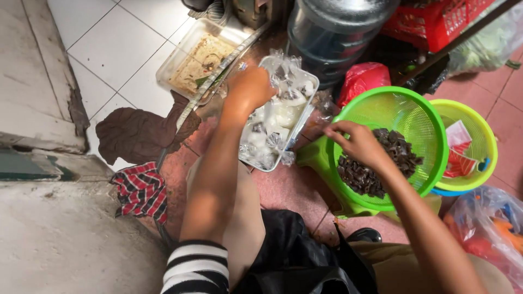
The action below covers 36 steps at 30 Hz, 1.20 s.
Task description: The person is seen packaging food items into small plastic bags.
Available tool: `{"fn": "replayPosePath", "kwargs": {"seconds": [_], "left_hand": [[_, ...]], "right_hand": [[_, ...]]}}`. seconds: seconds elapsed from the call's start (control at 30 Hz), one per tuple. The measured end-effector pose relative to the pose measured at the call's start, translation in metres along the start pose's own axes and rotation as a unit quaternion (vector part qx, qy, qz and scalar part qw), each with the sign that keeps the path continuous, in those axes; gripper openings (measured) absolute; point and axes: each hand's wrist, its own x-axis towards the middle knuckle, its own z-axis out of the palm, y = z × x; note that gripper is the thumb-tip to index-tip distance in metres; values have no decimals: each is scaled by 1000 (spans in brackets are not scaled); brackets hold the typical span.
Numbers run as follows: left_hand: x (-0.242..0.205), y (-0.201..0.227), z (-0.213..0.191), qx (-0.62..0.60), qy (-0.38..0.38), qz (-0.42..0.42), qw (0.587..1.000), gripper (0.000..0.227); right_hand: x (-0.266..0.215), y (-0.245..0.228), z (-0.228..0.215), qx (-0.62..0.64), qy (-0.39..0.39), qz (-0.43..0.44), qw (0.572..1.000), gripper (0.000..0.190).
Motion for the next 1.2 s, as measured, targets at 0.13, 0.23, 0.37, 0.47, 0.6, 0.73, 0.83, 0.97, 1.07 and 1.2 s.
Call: {"fn": "replayPosePath", "kwargs": {"seconds": [0.13, 0.23, 0.37, 0.47, 0.6, 0.73, 0.83, 0.97, 1.07, 1.2], "left_hand": [[-2, 18, -9, -74, 59, -22, 995, 31], [3, 26, -5, -76, 69, -2, 995, 31], [14, 28, -1, -133, 99, 24, 986, 30], [18, 27, 5, -147, 120, 35, 981, 30], [23, 32, 8, -158, 133, 36, 978, 31], [31, 42, 14, -105, 93, 28, 990, 36], [28, 72, 10, -175, -57, -5, 983, 62], [33, 110, 68, -512, -225, 3, 829, 52], [27, 143, 115, -625, -271, 77, 728, 26], [9, 173, 153, -637, -267, 88, 717, 15]], "right_hand": [[75, 37, 91, -147, 16, -9, 989, 20], [112, 76, 153, -303, 19, -64, 951, 25], [144, 104, 177, -379, 76, -124, 914, 31], [151, 88, 130, -183, 37, -37, 982, 26], [137, 52, 41, 144, -3, 56, 988, 19], [106, 18, -25, 293, 12, 136, 946, 17], [71, -13, -63, 229, 53, 48, 971, 17], [9, -49, -78, 134, 119, -50, 982, 23], [-39, -47, -84, 79, 153, -29, 985, 26], [-70, -26, -95, 253, 198, 133, 938, 44]]}}
